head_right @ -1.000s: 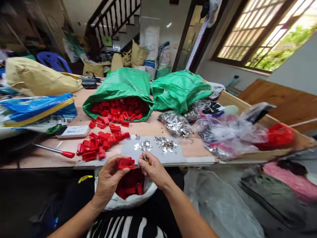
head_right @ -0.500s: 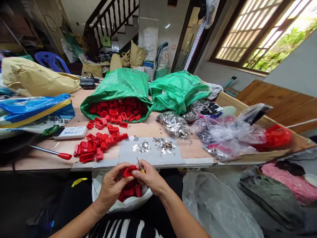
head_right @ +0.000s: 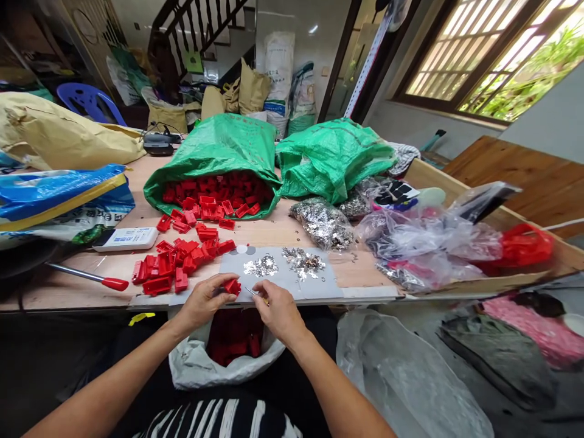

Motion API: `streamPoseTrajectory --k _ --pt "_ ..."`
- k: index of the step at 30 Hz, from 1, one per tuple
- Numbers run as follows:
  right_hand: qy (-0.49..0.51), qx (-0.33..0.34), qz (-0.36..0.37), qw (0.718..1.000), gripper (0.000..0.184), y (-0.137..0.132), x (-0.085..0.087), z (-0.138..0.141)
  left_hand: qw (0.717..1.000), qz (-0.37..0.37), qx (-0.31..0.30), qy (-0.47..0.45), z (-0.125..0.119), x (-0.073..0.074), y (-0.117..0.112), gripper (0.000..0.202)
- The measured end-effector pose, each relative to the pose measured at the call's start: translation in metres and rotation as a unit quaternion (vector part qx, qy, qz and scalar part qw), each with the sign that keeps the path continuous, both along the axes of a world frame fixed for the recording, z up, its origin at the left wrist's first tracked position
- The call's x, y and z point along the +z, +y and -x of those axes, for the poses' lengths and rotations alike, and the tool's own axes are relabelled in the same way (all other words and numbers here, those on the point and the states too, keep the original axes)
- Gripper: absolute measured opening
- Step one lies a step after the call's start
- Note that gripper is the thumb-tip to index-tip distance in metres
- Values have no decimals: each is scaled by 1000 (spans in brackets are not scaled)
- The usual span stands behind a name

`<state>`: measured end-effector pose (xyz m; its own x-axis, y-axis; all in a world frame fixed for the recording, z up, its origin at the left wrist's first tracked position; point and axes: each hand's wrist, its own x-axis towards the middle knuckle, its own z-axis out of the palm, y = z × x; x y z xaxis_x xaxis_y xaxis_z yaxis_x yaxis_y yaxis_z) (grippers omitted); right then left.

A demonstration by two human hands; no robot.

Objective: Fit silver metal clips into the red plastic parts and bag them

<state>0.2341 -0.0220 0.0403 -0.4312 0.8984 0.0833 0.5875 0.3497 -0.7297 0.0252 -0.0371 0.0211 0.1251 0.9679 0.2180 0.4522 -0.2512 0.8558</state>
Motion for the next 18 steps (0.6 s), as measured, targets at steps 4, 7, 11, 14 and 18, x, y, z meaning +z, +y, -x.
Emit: streamPoseTrajectory --k 4,7,11,14,18 --pt "-11 25 -12 1000 10 1 -1 3 1000 22 -15 16 2 -4 6 40" --pt "-15 29 -24 999 10 2 -3 5 999 23 -25 18 3 -7 6 39" --pt "-25 40 -29 998 11 4 -3 8 999 21 -29 17 4 -7 6 39" --pt "-34 41 -33 998 12 3 -4 9 999 23 -31 19 5 -7 7 38" --pt "-52 37 -45 997 11 1 -4 12 999 28 -33 18 5 -6 8 38"
